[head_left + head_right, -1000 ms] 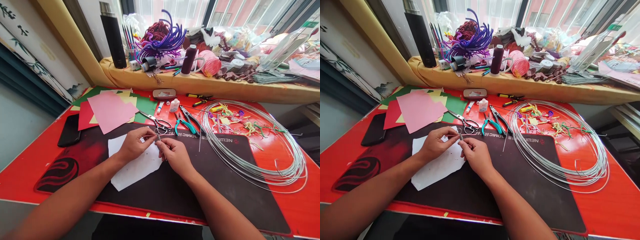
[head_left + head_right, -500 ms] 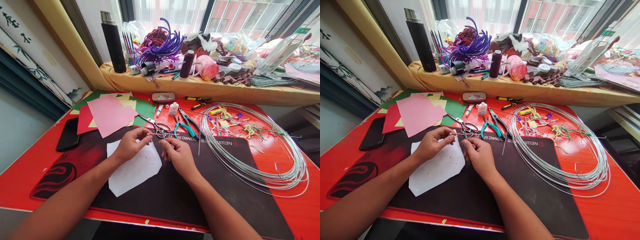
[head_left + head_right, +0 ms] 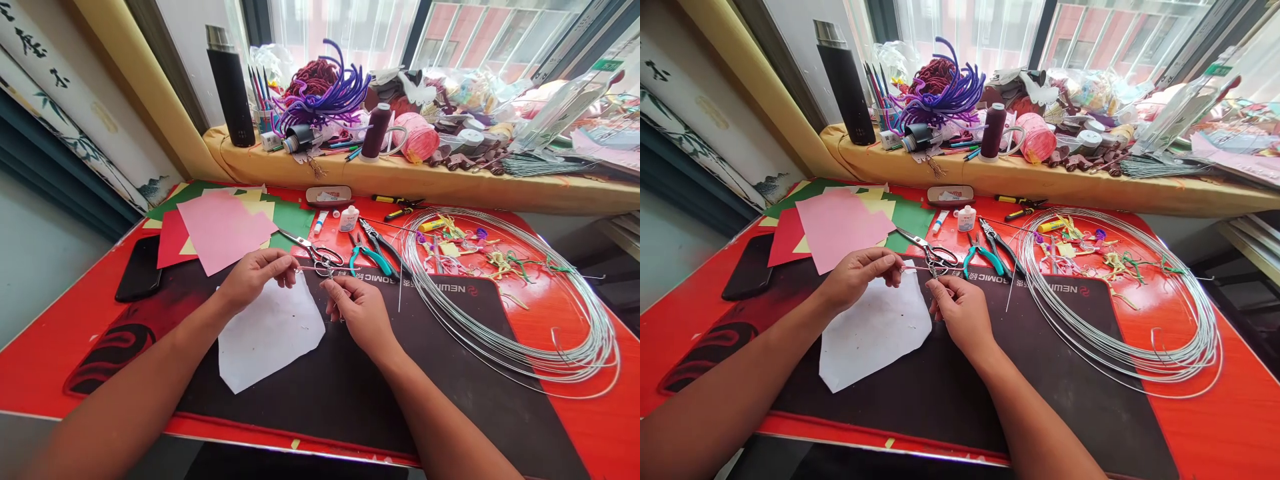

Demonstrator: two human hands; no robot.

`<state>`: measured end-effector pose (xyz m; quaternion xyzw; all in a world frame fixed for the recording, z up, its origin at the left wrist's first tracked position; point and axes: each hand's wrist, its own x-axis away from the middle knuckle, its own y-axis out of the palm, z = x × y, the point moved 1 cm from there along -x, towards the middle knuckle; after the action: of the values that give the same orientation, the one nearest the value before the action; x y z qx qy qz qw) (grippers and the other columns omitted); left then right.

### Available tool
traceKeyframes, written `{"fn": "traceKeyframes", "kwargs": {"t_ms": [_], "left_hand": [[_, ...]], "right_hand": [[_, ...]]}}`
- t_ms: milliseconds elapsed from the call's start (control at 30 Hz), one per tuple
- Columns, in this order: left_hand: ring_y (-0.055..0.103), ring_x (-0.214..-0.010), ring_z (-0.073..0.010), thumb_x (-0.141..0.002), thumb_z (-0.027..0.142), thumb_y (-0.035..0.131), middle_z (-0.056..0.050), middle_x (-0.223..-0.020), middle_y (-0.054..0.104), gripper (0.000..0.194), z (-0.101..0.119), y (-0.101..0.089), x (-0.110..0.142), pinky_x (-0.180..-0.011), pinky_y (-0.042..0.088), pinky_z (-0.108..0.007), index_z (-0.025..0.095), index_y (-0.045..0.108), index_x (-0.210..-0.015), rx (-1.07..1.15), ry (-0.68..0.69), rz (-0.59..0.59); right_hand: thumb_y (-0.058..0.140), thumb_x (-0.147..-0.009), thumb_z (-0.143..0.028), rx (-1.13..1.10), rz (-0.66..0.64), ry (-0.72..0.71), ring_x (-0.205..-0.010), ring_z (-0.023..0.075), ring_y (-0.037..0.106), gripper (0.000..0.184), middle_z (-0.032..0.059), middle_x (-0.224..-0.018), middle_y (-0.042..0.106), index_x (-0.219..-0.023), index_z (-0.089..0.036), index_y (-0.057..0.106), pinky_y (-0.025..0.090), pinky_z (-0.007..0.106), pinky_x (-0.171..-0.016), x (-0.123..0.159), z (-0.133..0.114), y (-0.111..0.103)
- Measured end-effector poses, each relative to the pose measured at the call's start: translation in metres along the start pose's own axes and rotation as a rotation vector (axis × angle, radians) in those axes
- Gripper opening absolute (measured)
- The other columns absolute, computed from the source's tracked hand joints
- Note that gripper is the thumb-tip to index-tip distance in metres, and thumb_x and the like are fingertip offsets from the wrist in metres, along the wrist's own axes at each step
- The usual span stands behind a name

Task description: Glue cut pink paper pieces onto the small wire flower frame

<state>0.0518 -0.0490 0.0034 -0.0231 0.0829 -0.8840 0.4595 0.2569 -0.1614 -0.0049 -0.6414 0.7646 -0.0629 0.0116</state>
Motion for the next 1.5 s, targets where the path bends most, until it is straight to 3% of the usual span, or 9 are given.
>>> {"fn": "traceKeyframes", "kwargs": {"t_ms": [267, 633, 733, 933, 1200, 1333, 1500], "left_hand": [[0.067, -0.067, -0.0169, -0.098, 0.057, 0.068, -0.005, -0.072, 0.075, 0.042, -0.001, 0.006, 0.001, -0.065, 0.054, -0.029, 0.019, 0.076, -0.084, 0.002, -0.075, -0.116], [0.069, -0.067, -0.0173, -0.098, 0.057, 0.069, -0.006, -0.074, 0.075, 0.041, -0.008, 0.005, 0.001, -0.066, 0.056, -0.030, 0.019, 0.078, -0.086, 0.072, -0.132, -0.135], [0.069, -0.068, -0.0173, -0.098, 0.060, 0.069, -0.007, -0.077, 0.077, 0.044, -0.005, 0.002, 0.000, -0.064, 0.056, -0.029, 0.017, 0.080, -0.094, 0.010, -0.066, -0.102], [0.072, -0.073, -0.0173, -0.095, 0.049, 0.078, -0.006, -0.087, 0.080, 0.033, 0.003, 0.003, 0.005, -0.069, 0.059, -0.029, 0.018, 0.080, -0.104, -0.186, 0.097, 0.095], [0.068, -0.072, -0.0148, -0.102, 0.041, 0.070, -0.004, -0.093, 0.083, 0.024, 0.000, 0.006, 0.010, -0.066, 0.052, -0.026, 0.021, 0.082, -0.098, -0.488, 0.260, 0.122], [0.068, -0.070, -0.0146, -0.100, 0.045, 0.070, -0.002, -0.083, 0.079, 0.027, -0.002, 0.006, 0.008, -0.065, 0.053, -0.025, 0.021, 0.080, -0.095, -0.427, 0.180, 0.106], [0.066, -0.063, -0.0145, -0.097, 0.051, 0.072, -0.001, -0.069, 0.071, 0.034, -0.004, 0.010, 0.004, -0.061, 0.056, -0.025, 0.019, 0.074, -0.087, -0.141, -0.010, 0.022]], "right_hand": [[0.070, -0.095, -0.049, 0.003, -0.009, 0.000, -0.051, 0.0177, 0.059, 0.030, 0.0001, -0.060, 0.067, -0.084, -0.022, 0.077, 0.045, 0.030, -0.054, 0.000, 0.002, 0.001], [0.070, -0.096, -0.045, -0.006, -0.010, -0.006, -0.051, 0.0169, 0.059, 0.028, 0.0001, -0.060, 0.068, -0.085, -0.021, 0.077, 0.046, 0.028, -0.054, 0.001, 0.002, 0.001], [0.070, -0.096, -0.045, -0.011, -0.004, -0.010, -0.051, 0.0165, 0.059, 0.028, -0.0001, -0.059, 0.068, -0.083, -0.021, 0.076, 0.045, 0.028, -0.053, 0.001, 0.001, 0.000], [0.070, -0.096, -0.045, -0.022, 0.001, -0.007, -0.051, 0.0163, 0.058, 0.028, -0.0006, -0.059, 0.067, -0.084, -0.021, 0.077, 0.044, 0.028, -0.053, 0.001, 0.000, 0.000], [0.070, -0.096, -0.045, -0.009, -0.001, -0.012, -0.051, 0.0159, 0.058, 0.028, -0.0005, -0.059, 0.067, -0.084, -0.021, 0.077, 0.044, 0.027, -0.054, 0.000, 0.002, 0.001], [0.070, -0.096, -0.044, -0.013, -0.001, -0.014, -0.052, 0.0156, 0.058, 0.027, -0.0008, -0.059, 0.067, -0.084, -0.020, 0.076, 0.044, 0.027, -0.054, 0.001, 0.002, 0.001], [0.070, -0.097, -0.043, -0.012, -0.006, -0.013, -0.052, 0.0157, 0.057, 0.027, -0.0007, -0.059, 0.067, -0.083, -0.021, 0.075, 0.044, 0.027, -0.053, 0.000, 0.002, 0.001]]}}
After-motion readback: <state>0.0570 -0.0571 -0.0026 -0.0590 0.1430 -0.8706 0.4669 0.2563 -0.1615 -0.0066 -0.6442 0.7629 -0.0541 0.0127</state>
